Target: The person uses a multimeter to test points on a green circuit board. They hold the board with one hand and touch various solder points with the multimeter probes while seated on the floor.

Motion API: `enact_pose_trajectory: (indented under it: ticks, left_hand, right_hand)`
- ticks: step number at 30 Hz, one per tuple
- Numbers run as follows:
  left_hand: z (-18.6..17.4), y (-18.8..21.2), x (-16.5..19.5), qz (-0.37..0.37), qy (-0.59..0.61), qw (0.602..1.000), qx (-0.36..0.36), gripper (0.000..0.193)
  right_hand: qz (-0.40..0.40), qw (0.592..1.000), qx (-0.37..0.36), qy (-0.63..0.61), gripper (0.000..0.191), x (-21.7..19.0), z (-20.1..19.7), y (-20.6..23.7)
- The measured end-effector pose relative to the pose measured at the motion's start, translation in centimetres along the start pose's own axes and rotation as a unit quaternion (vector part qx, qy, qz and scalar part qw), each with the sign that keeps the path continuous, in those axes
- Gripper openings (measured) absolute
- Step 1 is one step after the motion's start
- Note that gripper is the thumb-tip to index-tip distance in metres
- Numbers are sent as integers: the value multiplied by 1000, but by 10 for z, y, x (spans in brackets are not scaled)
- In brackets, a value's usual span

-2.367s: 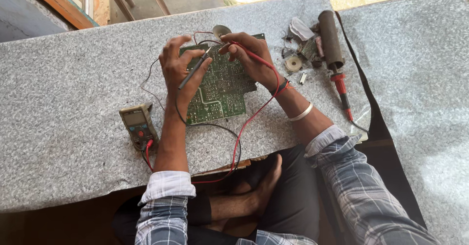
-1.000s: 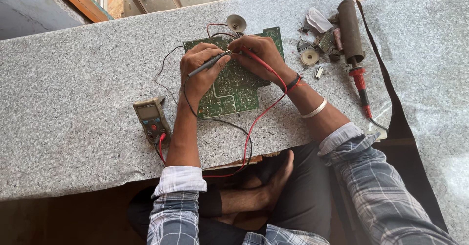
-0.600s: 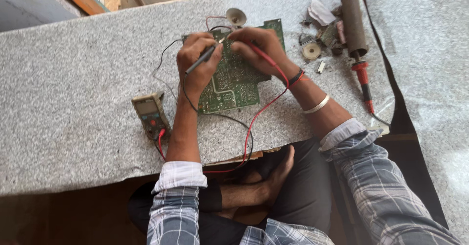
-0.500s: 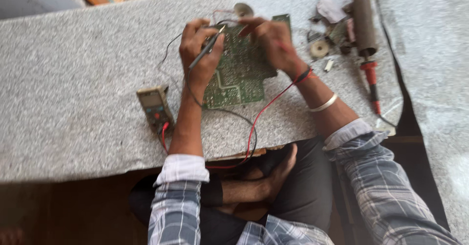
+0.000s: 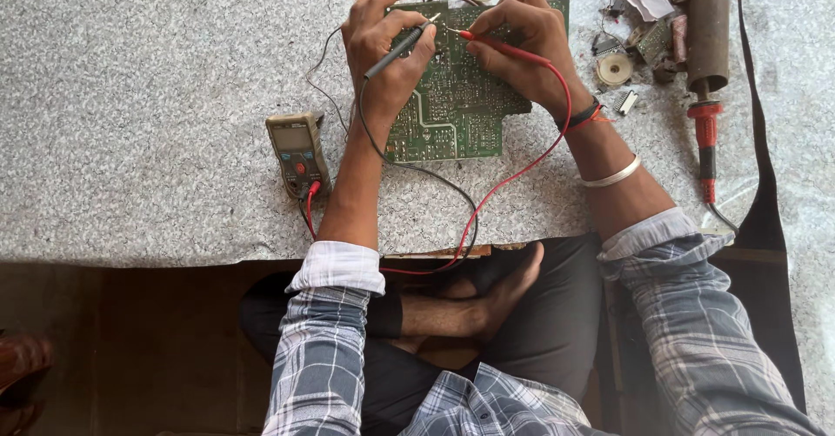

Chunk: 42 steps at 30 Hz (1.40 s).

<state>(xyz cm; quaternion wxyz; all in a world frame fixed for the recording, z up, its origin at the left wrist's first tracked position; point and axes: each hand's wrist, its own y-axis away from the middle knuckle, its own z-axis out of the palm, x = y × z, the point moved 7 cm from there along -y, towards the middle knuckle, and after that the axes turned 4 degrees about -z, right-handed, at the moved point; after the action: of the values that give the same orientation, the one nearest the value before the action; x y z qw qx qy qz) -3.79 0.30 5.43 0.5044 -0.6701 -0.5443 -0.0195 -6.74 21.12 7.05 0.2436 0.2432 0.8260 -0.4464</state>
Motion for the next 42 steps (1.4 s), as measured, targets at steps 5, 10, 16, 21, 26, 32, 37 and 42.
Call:
enact_pose_trajectory:
  ticks: [5, 10, 16, 21, 26, 32, 37, 42]
  left_hand:
    - [2, -2, 1, 6, 10, 1000, -11, 9]
    - [5, -1, -2, 0, 7, 1000, -21, 9]
    - [6, -4, 0, -5, -2, 1000, -21, 9]
    - [6, -5, 3, -15, -4, 1000, -23, 10]
    - [4, -6, 6, -6, -9, 1000, -18, 11]
    - [5, -6, 5, -14, -4, 1000, -22, 11]
    - [6, -7, 3, -15, -6, 1000, -20, 10]
    - [8, -5, -3, -15, 9, 1000, -20, 10]
  right_hand:
    - [-29, 999, -22, 40, 21, -1, 2, 0]
    - [-28, 999, -19, 37, 20, 0, 2, 0]
    - [-3, 999, -16, 31, 20, -1, 2, -1]
    - [-8, 999, -15, 29, 17, -5, 0, -4]
    - [26, 999, -24, 11, 13, 0, 2, -3]
    - [-13, 999, -34, 17, 14, -3, 2, -5]
    - [5, 1000, -23, -2, 13, 0, 1, -5]
    - [-29, 999, 17, -3, 11, 7, -11, -3]
